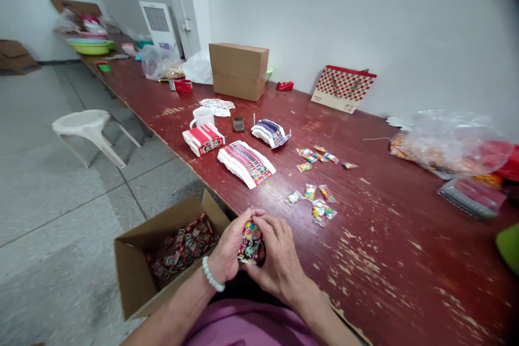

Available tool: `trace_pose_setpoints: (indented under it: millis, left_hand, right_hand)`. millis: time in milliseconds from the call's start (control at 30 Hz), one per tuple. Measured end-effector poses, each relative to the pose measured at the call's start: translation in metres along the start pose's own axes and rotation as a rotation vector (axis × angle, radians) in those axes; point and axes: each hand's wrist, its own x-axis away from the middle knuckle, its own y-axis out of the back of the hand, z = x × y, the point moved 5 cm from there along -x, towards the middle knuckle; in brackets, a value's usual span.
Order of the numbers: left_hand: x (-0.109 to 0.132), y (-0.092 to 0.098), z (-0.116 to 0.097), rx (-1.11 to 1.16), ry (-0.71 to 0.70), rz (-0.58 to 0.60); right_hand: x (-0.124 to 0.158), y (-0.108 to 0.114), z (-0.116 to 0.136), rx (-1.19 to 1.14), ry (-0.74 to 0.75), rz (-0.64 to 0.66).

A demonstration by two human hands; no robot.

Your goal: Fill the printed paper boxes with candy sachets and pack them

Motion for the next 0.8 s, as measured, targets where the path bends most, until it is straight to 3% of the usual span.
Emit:
trace_pose_setpoints:
  millis: [133, 200, 267, 367, 467, 567, 667, 800]
  left_hand:
    - [-0.001, 0.02, -0.009, -0.063, -0.092, -0.061]
    - [0.0, 0.044, -0.017, -0.188, -0.135, -0.138]
    - [0.003, 0.079, -0.031, -0.426, -0.164, -0.255]
    - [0.011, 0.137, -0.059, -0.883, -0.258, -0.506]
    - [0.017, 0.174, -0.072, -0.968, -0.265, -0.628]
    - [0.015, 0.176, -0.068, -0.902, -0.242, -0.555]
    - [0.009, 0.162, -0.059, -0.861, -0.252, -0.483]
    - [0.0, 0.141, -0.055, -0.859, -0.338, -0.453]
  right_hand:
    - [-0.017, -0.014, -0.003, -0.119, 0.053, 0.106]
    - [-0.031, -0.019, -0.014, -0.181, 0.076, 0.19]
    - [-0.052, -0.018, -0.038, -0.206, 0.038, 0.183]
    - [-0.094, -0.011, -0.096, -0.096, -0.202, 0.036]
    - [-0.125, -0.014, -0.147, 0.102, -0.485, 0.027]
    - [-0.139, -0.023, -0.167, 0.155, -0.605, 0.031]
    - [-0.138, -0.031, -0.17, 0.158, -0.67, 0.01]
    - [-0.131, -0.03, -0.174, 0.072, -0.738, -0.113]
